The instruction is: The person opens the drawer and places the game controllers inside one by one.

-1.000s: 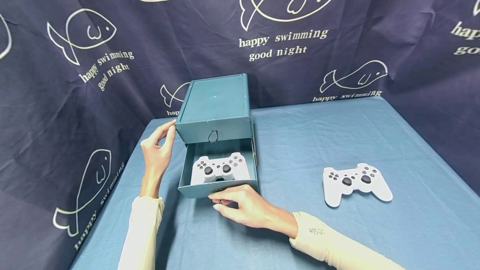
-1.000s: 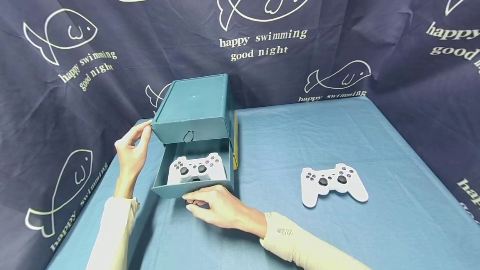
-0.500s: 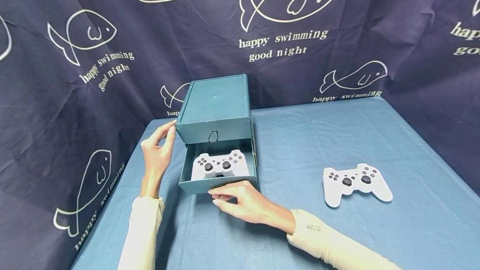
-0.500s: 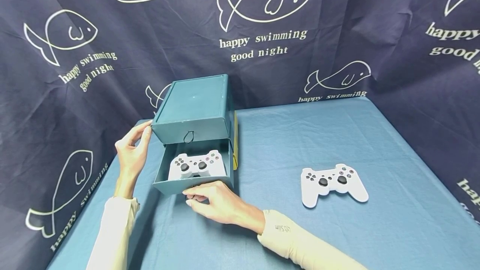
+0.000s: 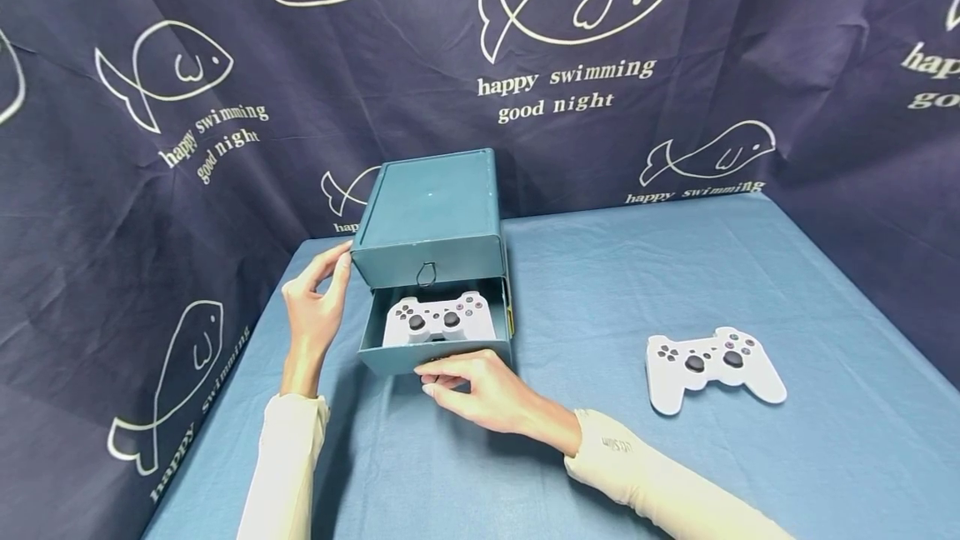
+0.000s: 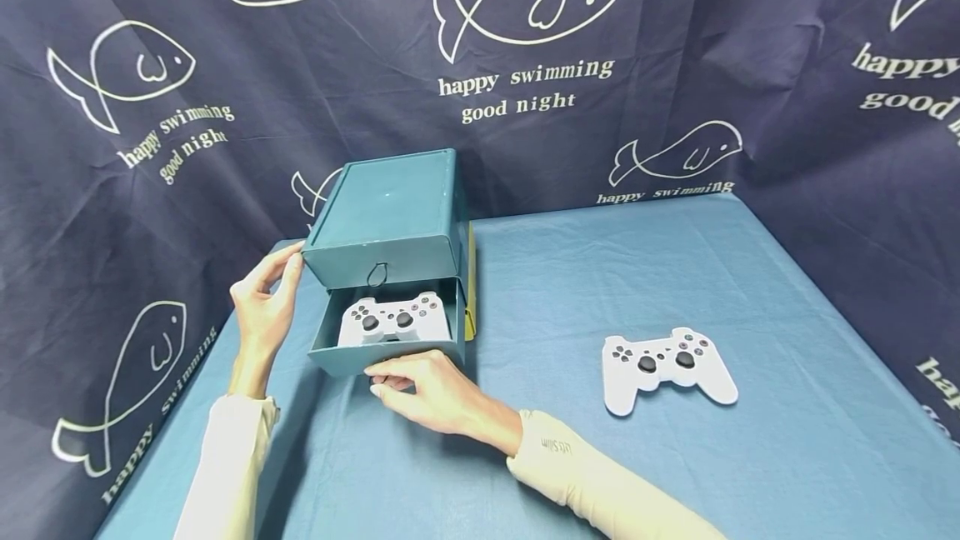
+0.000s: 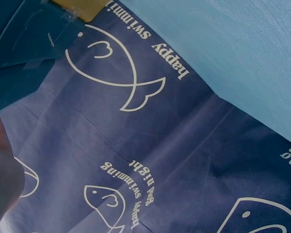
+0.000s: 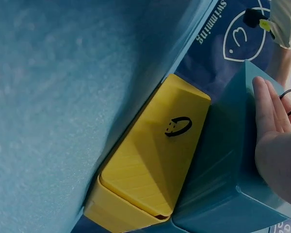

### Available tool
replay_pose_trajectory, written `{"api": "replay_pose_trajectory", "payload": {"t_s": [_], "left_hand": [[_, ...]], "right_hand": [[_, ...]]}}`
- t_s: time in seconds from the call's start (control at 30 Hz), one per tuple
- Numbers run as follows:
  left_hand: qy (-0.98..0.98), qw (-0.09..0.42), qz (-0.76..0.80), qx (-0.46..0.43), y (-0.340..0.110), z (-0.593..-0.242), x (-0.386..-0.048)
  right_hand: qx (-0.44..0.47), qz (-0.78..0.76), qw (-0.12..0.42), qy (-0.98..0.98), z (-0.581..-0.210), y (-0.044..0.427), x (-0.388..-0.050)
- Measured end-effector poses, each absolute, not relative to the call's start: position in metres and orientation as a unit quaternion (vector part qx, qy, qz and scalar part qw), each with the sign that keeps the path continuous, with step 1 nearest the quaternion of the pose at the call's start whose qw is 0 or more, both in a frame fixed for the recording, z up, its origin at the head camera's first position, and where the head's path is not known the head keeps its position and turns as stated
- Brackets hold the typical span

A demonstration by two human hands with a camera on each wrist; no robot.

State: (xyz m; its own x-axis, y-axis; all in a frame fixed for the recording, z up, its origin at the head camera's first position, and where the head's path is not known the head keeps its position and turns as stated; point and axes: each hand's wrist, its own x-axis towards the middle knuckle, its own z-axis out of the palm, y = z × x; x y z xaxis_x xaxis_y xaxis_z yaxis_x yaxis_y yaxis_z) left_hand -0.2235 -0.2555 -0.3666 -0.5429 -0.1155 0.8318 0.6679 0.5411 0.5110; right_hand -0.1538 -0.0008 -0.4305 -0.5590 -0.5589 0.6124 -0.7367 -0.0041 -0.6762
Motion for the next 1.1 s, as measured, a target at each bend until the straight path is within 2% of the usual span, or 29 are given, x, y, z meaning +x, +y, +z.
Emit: {"api": "replay_pose_trajectory", "payload": {"t_s": [0.43, 1.1], "left_hand": [[-0.757, 0.444, -0.443, -0.186, -0.257, -0.367, -0.225], [-0.764, 0.437, -0.439, -0.179, -0.256, -0.367, -0.224]], "right_hand": [[0.435, 0.55, 0.053, -0.711, -0.429, -0.003, -0.163], [0.415, 0.562, 0.055, -0.713, -0.429, -0.004, -0.179]]}}
